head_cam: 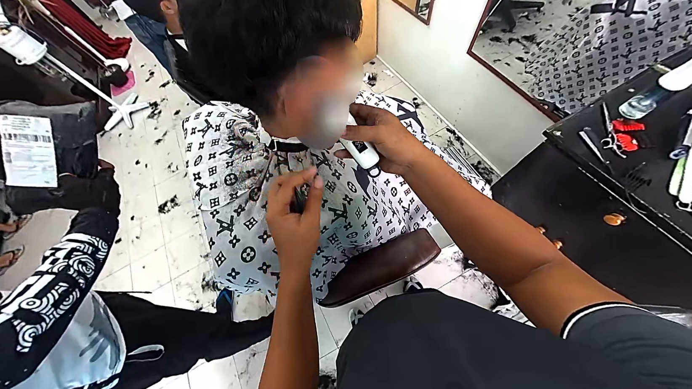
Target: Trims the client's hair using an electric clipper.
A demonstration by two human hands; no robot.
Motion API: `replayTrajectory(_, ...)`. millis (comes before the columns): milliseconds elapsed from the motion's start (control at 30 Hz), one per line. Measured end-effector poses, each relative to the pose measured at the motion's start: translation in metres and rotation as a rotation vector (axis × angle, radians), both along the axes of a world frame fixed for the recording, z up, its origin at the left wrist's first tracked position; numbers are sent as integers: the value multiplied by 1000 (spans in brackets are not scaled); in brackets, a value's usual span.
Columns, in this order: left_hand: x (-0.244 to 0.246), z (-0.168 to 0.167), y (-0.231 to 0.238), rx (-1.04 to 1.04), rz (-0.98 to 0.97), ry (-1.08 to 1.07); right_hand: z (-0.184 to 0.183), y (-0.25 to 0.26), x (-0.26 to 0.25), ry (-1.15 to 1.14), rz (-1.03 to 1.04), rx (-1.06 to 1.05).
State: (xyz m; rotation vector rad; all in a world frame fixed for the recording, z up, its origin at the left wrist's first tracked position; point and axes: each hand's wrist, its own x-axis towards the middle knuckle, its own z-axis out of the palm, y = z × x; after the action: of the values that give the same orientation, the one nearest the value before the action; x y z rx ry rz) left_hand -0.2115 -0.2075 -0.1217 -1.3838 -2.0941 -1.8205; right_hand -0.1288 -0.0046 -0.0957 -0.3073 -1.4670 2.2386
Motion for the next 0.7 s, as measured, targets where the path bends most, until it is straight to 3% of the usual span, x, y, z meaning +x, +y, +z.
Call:
replayTrajectory(100, 23, -18, -12, -54, -138, -200, -3, -1, 12, 79, 1, -75)
replayTrajectory(200, 47, -46, -21, -147, -402, -349, -28, 1, 41, 98, -37, -196)
replayTrajectory(333, 82, -109, -17, -489, -877, -430, -95, -9, 111, -322, -247, -342)
replayTrajectory(467, 123, -173, 7, -890, -1258, -308, -168, -4, 198, -656, -422, -237)
replayTrajectory(567, 150, -206, 41, -1087, -1469, -275, -195, 17, 264, -741, -602, -264)
replayTrajectory(700, 186, -236, 101, -1178, -1666, -252, -214, 83, 352, -885, -892, -133)
